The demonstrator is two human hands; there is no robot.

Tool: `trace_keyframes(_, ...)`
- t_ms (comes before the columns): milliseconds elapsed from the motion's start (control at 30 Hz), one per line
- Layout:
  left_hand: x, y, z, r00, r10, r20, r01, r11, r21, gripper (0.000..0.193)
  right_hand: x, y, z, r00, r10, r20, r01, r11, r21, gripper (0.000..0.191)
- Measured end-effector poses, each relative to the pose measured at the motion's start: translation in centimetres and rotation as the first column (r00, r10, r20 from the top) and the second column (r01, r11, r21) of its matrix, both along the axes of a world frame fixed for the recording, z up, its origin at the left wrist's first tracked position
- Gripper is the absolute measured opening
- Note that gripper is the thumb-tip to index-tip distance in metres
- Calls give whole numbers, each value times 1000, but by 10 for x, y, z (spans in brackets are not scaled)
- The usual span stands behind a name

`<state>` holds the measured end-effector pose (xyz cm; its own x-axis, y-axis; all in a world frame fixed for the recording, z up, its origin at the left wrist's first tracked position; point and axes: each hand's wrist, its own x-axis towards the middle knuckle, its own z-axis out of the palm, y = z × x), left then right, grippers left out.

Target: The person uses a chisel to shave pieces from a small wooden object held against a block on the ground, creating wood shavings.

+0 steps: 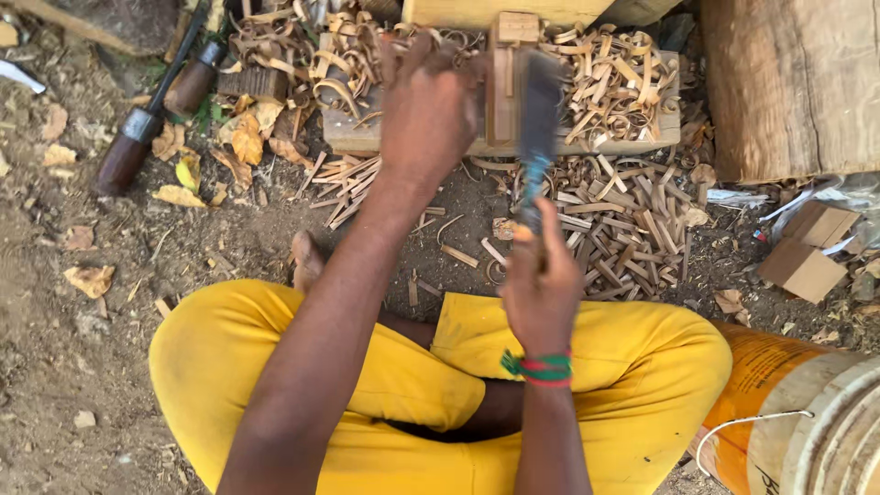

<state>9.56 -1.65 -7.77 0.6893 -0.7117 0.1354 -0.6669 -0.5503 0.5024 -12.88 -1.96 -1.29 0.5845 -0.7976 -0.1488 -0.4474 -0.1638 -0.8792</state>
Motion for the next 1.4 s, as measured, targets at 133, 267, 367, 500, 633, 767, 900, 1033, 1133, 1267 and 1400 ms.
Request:
trace_keyframes(133,-10,-13,-8,977,-95,193,100,995,-16,53,-48,-3,0,990,-142,7,140,981,135,44)
trace_keyframes(267,-7,-23,-7,946,-191,260,172,980,95,38,-89,8,-9,984,-174,-46,177,982,71,44)
trace_keyframes(367,-1,-18,-4,930,-215,298,203,977,72,22,-100,13,-22,993,-110,44,106,991,79,45)
trace_keyframes(500,0,-10,10,995,-75,65,94,918,-386,22,-94,9,-36,992,-46,-116,27,986,-163,42)
trace_keyframes(633,9,0,36,737,27,-675,-303,906,-294,26,-86,5,-40,989,-41,-140,11,979,-204,41)
trace_keyframes(767,24,38,60,658,-97,-747,-286,885,-367,47,-81,6,-41,995,-34,-96,17,985,-170,46)
trace_keyframes(900,16,73,70,551,-68,-832,-232,945,-231,42,-79,7,-44,986,-36,-165,3,980,-197,43)
trace_keyframes(1033,4,91,64,450,75,-890,-334,938,-90,46,-79,7,-46,997,-21,-67,7,978,-209,42)
trace_keyframes(1133,5,90,52,466,39,-884,-319,939,-127,37,-81,8,-45,990,-37,-135,10,981,-193,43)
trace_keyframes(1267,14,89,35,433,-33,-901,-292,940,-175,42,-82,8,-44,996,-3,-85,-16,974,-228,42)
trace_keyframes(1400,18,91,30,420,-2,-908,-304,942,-143,45,-83,8,-42,993,4,-114,-28,977,-211,43)
